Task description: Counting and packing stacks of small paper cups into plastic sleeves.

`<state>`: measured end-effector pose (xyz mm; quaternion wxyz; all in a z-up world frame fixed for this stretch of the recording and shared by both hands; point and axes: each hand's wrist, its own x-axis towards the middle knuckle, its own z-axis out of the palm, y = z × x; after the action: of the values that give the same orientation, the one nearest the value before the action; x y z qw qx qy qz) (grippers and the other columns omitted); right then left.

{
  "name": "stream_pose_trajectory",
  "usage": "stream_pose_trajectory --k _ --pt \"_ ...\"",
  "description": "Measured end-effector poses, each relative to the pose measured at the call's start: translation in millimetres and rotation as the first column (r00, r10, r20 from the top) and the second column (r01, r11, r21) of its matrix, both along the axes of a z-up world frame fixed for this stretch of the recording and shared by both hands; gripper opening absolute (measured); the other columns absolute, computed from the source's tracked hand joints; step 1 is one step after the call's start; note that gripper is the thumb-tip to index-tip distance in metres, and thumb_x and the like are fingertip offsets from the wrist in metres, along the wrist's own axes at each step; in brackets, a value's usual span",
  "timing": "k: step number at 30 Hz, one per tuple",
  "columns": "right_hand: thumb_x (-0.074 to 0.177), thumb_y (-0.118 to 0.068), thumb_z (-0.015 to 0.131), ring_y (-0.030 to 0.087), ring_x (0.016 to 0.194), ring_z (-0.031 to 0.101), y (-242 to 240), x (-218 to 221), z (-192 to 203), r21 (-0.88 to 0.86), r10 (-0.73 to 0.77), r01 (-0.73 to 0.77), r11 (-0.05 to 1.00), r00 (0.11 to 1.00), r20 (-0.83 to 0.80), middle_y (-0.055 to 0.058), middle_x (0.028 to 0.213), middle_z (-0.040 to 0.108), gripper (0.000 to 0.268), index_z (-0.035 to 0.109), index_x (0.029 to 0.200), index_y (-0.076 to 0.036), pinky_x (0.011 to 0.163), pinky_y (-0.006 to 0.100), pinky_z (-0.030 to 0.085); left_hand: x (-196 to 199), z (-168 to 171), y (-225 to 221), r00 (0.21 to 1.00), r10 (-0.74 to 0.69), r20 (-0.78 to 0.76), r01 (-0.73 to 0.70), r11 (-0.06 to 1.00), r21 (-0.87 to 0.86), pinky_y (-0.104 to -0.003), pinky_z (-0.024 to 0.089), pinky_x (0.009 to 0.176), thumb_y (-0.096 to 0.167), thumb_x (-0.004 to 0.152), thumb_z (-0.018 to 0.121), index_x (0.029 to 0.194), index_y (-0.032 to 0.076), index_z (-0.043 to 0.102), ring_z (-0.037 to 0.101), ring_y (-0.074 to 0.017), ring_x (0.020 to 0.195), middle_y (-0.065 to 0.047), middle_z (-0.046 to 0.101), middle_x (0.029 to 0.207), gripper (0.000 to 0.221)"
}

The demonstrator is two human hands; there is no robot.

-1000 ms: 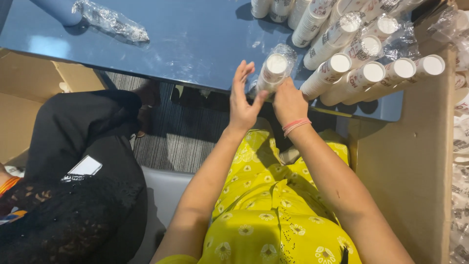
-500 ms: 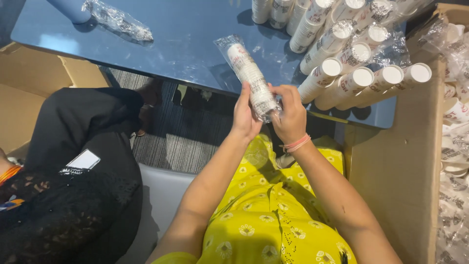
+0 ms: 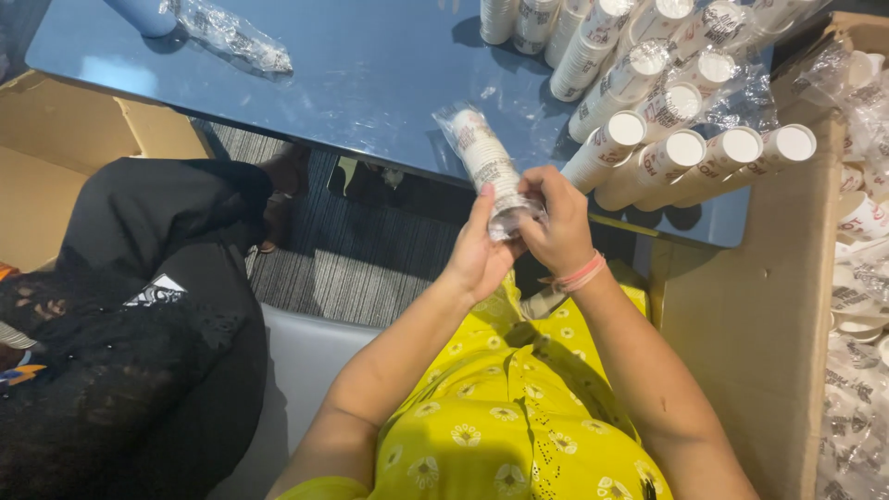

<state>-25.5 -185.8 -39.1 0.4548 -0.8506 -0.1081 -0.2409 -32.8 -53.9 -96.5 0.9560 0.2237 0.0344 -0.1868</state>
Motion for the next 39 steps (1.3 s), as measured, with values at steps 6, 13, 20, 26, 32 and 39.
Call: stream_pose_trajectory --k 6,13,20,26,32,39 --pt "0.1 -0.005 0.067 0.023 0.067 0.061 0.1 -6.9 46.7 0.053 0.355 -0.351 0.935 0.926 -0.129 0.01 0.083 0.06 0.004 0.065 0.1 -0.002 0.064 0.032 0.049 -3.0 36.8 35.5 0.968 -0.249 -0.014 0.247 0.965 -0.09 -0.045 0.053 0.1 0.059 0.112 0.036 0.137 0.005 0.054 0.066 -0.0253 0.112 -0.013 0.065 0.125 0.063" --pt "0.105 -0.006 0.065 0.028 0.071 0.056 9.9 -7.0 75.0 -0.061 0.165 -0.157 0.986 0.972 0.165 0.013 0.083 0.056 0.009 0.062 0.097 -0.001 0.067 0.036 0.046 -14.3 43.7 49.5 0.994 -0.059 -0.093 0.073 0.984 0.16 -0.043 0.054 0.096 0.066 0.103 0.028 0.144 0.003 0.046 0.067 -0.0263 0.109 -0.016 0.067 0.12 0.077" --pt "0.105 -0.006 0.064 0.033 0.078 0.055 21.8 -13.4 98.9 -0.106 0.285 -0.273 0.956 0.95 0.124 0.015 0.086 0.054 0.012 0.059 0.096 0.001 0.071 0.039 0.046 -19.5 -26.7 39.8 0.842 0.249 0.479 -0.492 0.719 0.491 -0.037 0.036 0.12 0.035 0.111 0.053 0.154 -0.003 0.04 0.048 -0.0235 0.139 -0.013 0.049 0.15 0.058" --pt "0.105 -0.007 0.064 0.03 0.082 0.057 19.8 -18.9 95.3 -0.138 0.254 -0.242 0.961 0.964 0.078 0.013 0.087 0.059 0.013 0.06 0.095 0.001 0.074 0.038 0.046 -29.0 9.4 51.6 0.652 0.099 0.751 -0.677 0.522 0.519 -0.039 0.04 0.123 0.023 0.107 0.054 0.156 -0.001 0.037 0.049 -0.0259 0.143 -0.017 0.043 0.155 0.058" --pt "0.107 -0.012 0.063 0.027 0.09 0.062 20.6 -28.5 88.7 -0.009 0.324 -0.324 0.946 0.946 0.03 0.013 0.1 0.064 0.014 0.06 0.102 0.0 0.081 0.034 0.05 -22.7 4.4 39.9 0.624 0.013 0.782 -0.65 0.564 0.509 -0.04 0.045 0.12 0.024 0.102 0.065 0.158 -0.001 0.03 0.056 -0.0254 0.137 -0.018 0.054 0.148 0.071" --pt "0.101 -0.015 0.066 0.04 0.097 0.058 23.8 -34.0 96.0 -0.206 0.51 -0.469 0.859 0.823 0.252 0.02 0.11 0.059 0.023 0.058 0.106 0.005 0.084 0.046 0.047 -21.3 22.2 47.4 0.492 0.086 0.866 -0.734 0.575 0.36 -0.033 0.05 0.107 0.027 0.096 0.081 0.149 0.006 0.028 0.057 -0.0186 0.123 -0.011 0.052 0.136 0.077"
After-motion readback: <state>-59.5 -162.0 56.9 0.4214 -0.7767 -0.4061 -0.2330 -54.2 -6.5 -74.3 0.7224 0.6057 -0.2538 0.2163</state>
